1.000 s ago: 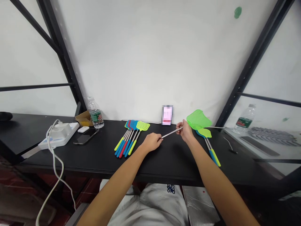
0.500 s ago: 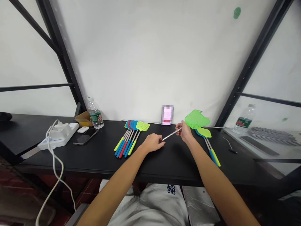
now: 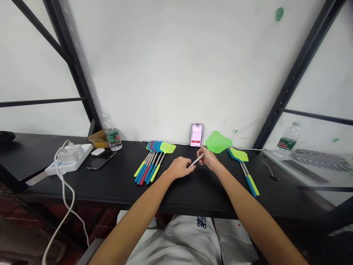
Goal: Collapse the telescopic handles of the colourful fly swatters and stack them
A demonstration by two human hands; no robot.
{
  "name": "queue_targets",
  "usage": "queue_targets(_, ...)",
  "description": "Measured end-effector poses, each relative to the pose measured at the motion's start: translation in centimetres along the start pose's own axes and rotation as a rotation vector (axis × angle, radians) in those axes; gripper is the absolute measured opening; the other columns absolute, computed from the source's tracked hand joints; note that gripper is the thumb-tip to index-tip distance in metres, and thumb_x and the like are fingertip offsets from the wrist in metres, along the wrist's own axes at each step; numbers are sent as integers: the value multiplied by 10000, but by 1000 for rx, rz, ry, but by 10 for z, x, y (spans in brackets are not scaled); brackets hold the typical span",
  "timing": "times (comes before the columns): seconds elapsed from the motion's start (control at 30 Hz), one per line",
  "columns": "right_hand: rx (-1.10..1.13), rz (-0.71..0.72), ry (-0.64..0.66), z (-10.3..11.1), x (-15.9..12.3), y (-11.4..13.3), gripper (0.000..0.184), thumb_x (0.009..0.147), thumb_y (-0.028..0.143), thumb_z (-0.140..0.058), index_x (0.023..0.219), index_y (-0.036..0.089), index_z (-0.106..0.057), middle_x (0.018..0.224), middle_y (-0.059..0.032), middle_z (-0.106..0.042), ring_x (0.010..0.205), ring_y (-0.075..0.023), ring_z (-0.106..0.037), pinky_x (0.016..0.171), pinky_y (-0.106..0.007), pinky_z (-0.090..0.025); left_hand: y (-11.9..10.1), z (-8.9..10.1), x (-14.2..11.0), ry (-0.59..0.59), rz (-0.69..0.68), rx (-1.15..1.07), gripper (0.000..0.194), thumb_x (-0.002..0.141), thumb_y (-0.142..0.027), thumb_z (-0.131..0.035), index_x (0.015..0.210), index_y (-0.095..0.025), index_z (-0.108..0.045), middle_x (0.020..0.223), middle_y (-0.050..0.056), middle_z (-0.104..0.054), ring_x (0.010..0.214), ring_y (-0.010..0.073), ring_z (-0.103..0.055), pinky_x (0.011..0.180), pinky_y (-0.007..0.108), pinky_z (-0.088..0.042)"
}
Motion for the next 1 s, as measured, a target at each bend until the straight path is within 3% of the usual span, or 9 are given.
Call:
queue_targets(0.13,11,43,-11,0,1,5,391,854,524,-499,655,188,-499,479,27,-448,348,-95,-413,344,-213,-300,-1,3,0,-16,-4,6,355,891,-434,-498,680,-193,-650,613,22,-611,599,149,-544,555,257,-273)
queue_targets(0.27,106,132,-162,21,2,17,359,868,472,-484,633,200,-461,435,54,-353,340,-85,-358,339,-206,-268,-1,5,0,-25,-7,-4,393,908,-448,-473,672,-187,-647,604,28,-603,583,146,-529,553,258,-261)
queue_targets(0.4,52,201,-298,35,-3,25,292,860,375,-483,627,201,-465,423,53,-352,339,-79,-331,332,-205,-238,-3,4,0,-27,-19,-5,417,916,-454,-452,652,-185,-631,588,27,-587,570,143,-511,550,261,-249)
queue_targets(0.57,-79,174,-217,14,-5,16,248,820,339,-529,629,202,-448,435,52,-391,337,-75,-343,329,-208,-238,-1,7,0,-52,-1,-26,382,918,-437,-450,693,-183,-626,606,23,-588,564,139,-502,545,257,-247)
queue_targets(0.77,-156,116,-63,-16,-7,-2,340,814,340,-509,542,226,-341,406,59,-341,323,-71,-324,332,-212,-224,1,14,2,-124,-8,-105,339,926,-404,-443,747,-180,-624,613,3,-584,561,124,-486,547,243,-275)
queue_targets(1.0,-323,100,-49,-23,-8,-12,324,813,299,-490,518,224,-381,369,40,-374,304,-90,-353,328,-230,-253,4,8,5,-79,-4,-130,322,915,-344,-454,705,-167,-623,625,13,-611,589,128,-510,568,239,-309)
Point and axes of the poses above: each hand's wrist, its own x-axis towards the middle knuckle, its own z-axis out of the back of the hand, y = z × x, the point moved 10 cm from there along x, towards the middle knuckle
